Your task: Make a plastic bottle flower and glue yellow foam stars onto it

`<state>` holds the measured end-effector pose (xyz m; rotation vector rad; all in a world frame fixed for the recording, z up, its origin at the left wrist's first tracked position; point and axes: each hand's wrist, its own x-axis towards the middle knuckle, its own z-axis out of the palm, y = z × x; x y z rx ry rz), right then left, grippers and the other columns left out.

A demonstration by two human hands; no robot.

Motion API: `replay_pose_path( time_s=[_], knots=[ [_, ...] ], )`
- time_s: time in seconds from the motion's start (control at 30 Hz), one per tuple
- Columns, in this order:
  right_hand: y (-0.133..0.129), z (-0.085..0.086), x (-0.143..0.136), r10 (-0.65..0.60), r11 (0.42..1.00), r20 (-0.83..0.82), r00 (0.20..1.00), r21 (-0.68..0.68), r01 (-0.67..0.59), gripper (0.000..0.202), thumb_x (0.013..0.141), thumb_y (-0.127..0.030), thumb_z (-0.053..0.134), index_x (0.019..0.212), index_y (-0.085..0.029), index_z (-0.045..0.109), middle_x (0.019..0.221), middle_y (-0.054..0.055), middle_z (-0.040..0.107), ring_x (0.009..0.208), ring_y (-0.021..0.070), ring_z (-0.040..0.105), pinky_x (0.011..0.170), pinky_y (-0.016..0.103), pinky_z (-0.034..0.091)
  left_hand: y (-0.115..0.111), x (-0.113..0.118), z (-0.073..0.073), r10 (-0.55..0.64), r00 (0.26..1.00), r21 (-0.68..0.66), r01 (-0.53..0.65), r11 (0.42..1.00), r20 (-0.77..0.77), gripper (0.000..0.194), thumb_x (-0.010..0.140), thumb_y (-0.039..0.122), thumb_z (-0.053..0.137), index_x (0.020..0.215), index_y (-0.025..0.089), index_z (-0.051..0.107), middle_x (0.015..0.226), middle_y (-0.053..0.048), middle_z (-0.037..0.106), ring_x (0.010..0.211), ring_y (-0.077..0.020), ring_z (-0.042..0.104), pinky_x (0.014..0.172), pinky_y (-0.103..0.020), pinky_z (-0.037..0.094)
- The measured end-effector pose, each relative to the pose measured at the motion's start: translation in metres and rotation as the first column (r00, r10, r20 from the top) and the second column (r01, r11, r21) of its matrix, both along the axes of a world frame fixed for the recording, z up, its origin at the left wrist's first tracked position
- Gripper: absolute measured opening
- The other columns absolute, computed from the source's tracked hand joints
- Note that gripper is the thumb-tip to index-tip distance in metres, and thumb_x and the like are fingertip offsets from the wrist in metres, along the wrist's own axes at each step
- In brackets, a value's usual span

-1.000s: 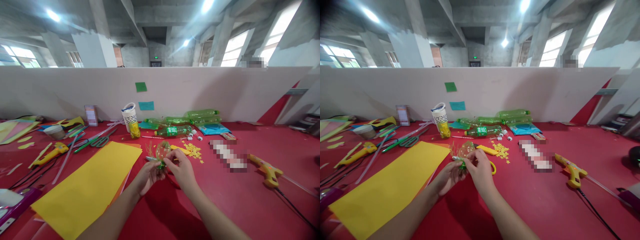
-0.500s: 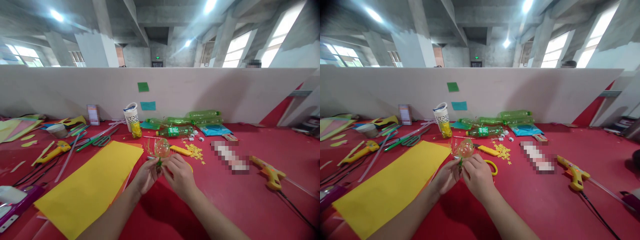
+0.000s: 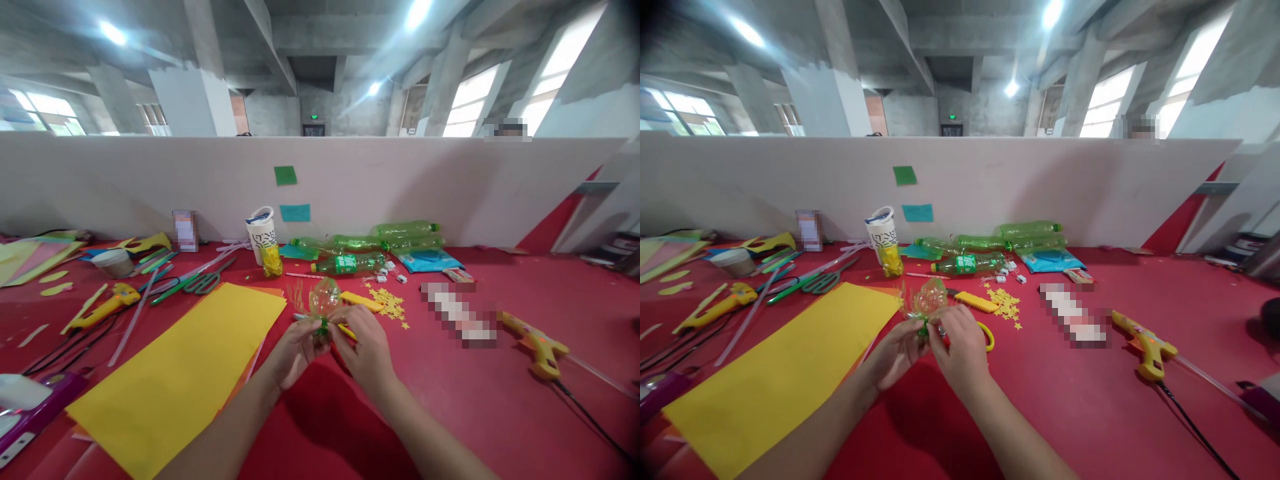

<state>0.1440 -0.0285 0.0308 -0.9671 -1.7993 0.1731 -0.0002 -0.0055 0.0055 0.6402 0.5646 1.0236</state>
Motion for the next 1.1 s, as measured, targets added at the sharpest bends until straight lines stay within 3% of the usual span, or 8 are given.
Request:
replay_pose_path(
  time_s=[0.2, 0.5, 0.83, 1.1],
  knots=[
    [-0.0006, -0.0035, -0.0015, 0.044, 0.999, 0.063, 0.997, 0.004, -0.044, 0.010, 0.087, -0.015, 0.050, 0.085, -0.021, 0.059, 0.086, 0.005, 0.065, 0.081, 0.0197, 0.056, 0.073, 0.033, 0.046, 0.0016, 0.0004, 0.0006, 0.027, 1.000, -0.044, -0.027, 0.999, 0.001, 0.005, 0.075, 0.015, 0.062, 0.075, 0.013, 0.066, 0.073, -0.003, 0.068, 0.066, -0.0113, 0.059, 0.065, -0.023, 0.045],
    [0.0049, -0.0012, 0.0063, -0.091, 0.996, 0.019, 0.996, 0.007, 0.091, 0.020, 0.088, -0.013, 0.048, 0.098, -0.021, 0.062, 0.093, 0.007, 0.061, 0.089, 0.0201, 0.055, 0.078, 0.034, 0.046, 0.0005, 0.0007, -0.0002, -0.019, 1.000, -0.077, 0.019, 0.997, -0.005, 0.010, 0.077, 0.016, 0.057, 0.078, 0.012, 0.066, 0.072, -0.004, 0.067, 0.061, -0.0121, 0.059, 0.057, -0.023, 0.043],
    [0.0059, -0.0033, 0.0061, -0.140, 0.989, 0.046, 0.989, -0.044, 0.142, 0.021, 0.084, -0.013, 0.049, 0.099, -0.020, 0.063, 0.095, 0.007, 0.061, 0.091, 0.0214, 0.056, 0.079, 0.034, 0.047, 0.0009, -0.0006, 0.0004, -0.056, 0.998, -0.034, 0.055, 0.998, -0.037, 0.011, 0.077, 0.018, 0.056, 0.075, 0.012, 0.066, 0.070, -0.005, 0.065, 0.062, -0.0130, 0.057, 0.056, -0.024, 0.040],
    [0.0048, -0.0029, 0.0051, -0.171, 0.982, 0.088, 0.981, -0.061, 0.176, 0.028, 0.085, -0.017, 0.050, 0.112, -0.021, 0.058, 0.099, 0.009, 0.058, 0.093, 0.0232, 0.056, 0.079, 0.036, 0.048, -0.0015, 0.0017, 0.0023, -0.049, 0.994, -0.016, 0.047, 0.999, -0.094, 0.008, 0.073, 0.019, 0.059, 0.073, 0.012, 0.064, 0.065, -0.004, 0.063, 0.056, -0.0123, 0.054, 0.053, -0.025, 0.038]
  ],
)
